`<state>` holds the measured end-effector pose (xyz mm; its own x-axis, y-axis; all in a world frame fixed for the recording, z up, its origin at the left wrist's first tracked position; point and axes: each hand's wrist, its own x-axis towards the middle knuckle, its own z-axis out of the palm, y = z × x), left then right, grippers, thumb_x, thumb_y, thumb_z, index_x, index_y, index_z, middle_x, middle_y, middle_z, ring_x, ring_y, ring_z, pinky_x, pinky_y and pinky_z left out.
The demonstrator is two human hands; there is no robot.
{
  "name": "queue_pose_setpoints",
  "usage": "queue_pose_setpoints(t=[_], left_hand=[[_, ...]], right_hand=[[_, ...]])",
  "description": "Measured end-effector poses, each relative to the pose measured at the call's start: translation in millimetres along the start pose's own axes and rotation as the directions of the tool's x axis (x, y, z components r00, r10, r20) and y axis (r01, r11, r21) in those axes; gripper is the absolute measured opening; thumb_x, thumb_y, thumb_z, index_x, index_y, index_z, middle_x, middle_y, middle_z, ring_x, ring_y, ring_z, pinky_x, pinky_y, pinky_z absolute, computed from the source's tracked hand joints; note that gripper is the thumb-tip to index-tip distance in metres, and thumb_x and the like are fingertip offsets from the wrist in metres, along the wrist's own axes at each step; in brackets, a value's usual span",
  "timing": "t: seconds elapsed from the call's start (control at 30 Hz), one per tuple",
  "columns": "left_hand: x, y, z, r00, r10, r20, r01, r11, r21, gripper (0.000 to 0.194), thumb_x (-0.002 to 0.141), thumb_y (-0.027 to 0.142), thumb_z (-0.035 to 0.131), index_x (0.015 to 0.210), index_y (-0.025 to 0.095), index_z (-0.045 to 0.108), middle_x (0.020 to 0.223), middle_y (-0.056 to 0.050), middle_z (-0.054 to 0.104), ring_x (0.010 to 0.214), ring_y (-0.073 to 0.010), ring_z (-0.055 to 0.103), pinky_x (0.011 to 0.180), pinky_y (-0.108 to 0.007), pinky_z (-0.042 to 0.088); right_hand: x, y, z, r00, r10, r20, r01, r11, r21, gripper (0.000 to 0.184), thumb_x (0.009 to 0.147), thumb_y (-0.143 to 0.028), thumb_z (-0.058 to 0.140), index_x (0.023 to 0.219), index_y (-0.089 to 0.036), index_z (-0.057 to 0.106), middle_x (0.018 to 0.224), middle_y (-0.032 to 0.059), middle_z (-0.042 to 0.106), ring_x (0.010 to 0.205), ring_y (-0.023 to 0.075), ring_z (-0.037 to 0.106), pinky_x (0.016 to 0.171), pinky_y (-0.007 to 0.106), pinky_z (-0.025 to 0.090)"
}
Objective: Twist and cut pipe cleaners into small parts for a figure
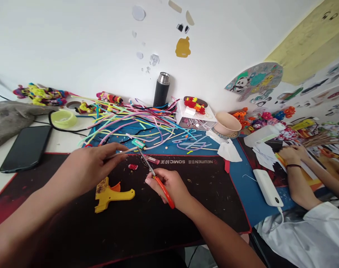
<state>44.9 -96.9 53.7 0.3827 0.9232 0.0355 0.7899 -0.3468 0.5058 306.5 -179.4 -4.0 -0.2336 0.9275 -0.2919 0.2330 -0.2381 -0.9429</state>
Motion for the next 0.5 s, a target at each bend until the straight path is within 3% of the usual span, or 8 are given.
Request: queue_pose_setpoints(t=[0.1, 0.17, 0.3, 0.4, 0.43, 0.5], left_hand=[[5.6, 13.3, -15.5, 0.975, 0.216, -0.044, -0.206, 0.964, 0.170, 0.046, 0.106, 0.052, 0.041, 0.105, 0.029, 0.081, 0.087, -0.004, 0.083, 0.074, -0.0268, 0.073, 0.065, -0.033, 0.042], [16.9, 22.9, -26.2, 0.943, 0.330, 0.029, -0.328, 0.918, 0.222, 0.042, 0.105, 0.043, 0.042, 0.090, 0.028, 0.079, 0.084, -0.006, 0.081, 0.075, -0.0270, 0.072, 0.065, -0.034, 0.042], [53.3, 30.8, -35.1, 0.897, 0.392, 0.206, -0.412, 0.909, 0.065, 0.025, 0.096, 0.034, 0.056, 0.079, 0.028, 0.073, 0.069, -0.001, 0.072, 0.061, -0.0198, 0.061, 0.060, -0.031, 0.036], [77.1, 19.2, -26.0, 0.825, 0.384, 0.415, -0.324, 0.922, -0.210, 0.027, 0.097, 0.040, 0.059, 0.080, 0.024, 0.072, 0.066, 0.003, 0.065, 0.059, -0.0151, 0.056, 0.062, -0.026, 0.039], [81.1, 12.5, -20.5, 0.819, 0.368, 0.440, -0.257, 0.921, -0.293, 0.030, 0.098, 0.045, 0.060, 0.083, 0.023, 0.073, 0.067, 0.003, 0.065, 0.061, -0.0148, 0.056, 0.062, -0.025, 0.040], [81.1, -2.2, -8.2, 0.859, 0.317, 0.403, -0.122, 0.890, -0.440, 0.036, 0.101, 0.053, 0.062, 0.089, 0.020, 0.071, 0.071, 0.002, 0.063, 0.064, -0.0144, 0.055, 0.062, -0.024, 0.040]], right_hand=[[-0.4, -1.1, 0.5, 0.999, -0.049, 0.012, 0.050, 0.988, -0.149, 0.022, 0.097, -0.042, 0.075, 0.094, -0.021, 0.075, 0.064, -0.0057, 0.057, 0.050, 0.0089, 0.049, 0.052, 0.022, 0.039], [-1.1, -1.8, 2.6, 0.995, -0.089, 0.034, 0.095, 0.960, -0.264, 0.019, 0.096, -0.039, 0.076, 0.093, -0.020, 0.077, 0.066, -0.0047, 0.060, 0.056, 0.0097, 0.049, 0.057, 0.022, 0.039], [-4.6, -6.8, 5.8, 0.981, -0.146, 0.130, 0.182, 0.923, -0.338, 0.019, 0.093, -0.038, 0.079, 0.099, -0.020, 0.081, 0.070, -0.0026, 0.066, 0.060, 0.0107, 0.052, 0.059, 0.022, 0.039], [-9.6, -12.7, 1.8, 0.972, -0.177, 0.153, 0.210, 0.947, -0.241, 0.025, 0.092, -0.043, 0.078, 0.097, -0.019, 0.081, 0.067, -0.0026, 0.063, 0.057, 0.0104, 0.049, 0.056, 0.022, 0.038], [-11.7, -13.8, -0.7, 0.975, -0.167, 0.145, 0.193, 0.963, -0.188, 0.028, 0.092, -0.045, 0.078, 0.098, -0.018, 0.080, 0.065, -0.0032, 0.062, 0.054, 0.0098, 0.049, 0.054, 0.022, 0.039], [-15.9, -13.3, -6.5, 0.986, -0.117, 0.120, 0.125, 0.990, -0.065, 0.033, 0.092, -0.050, 0.078, 0.101, -0.018, 0.078, 0.062, -0.0050, 0.058, 0.047, 0.0083, 0.046, 0.050, 0.021, 0.038]])
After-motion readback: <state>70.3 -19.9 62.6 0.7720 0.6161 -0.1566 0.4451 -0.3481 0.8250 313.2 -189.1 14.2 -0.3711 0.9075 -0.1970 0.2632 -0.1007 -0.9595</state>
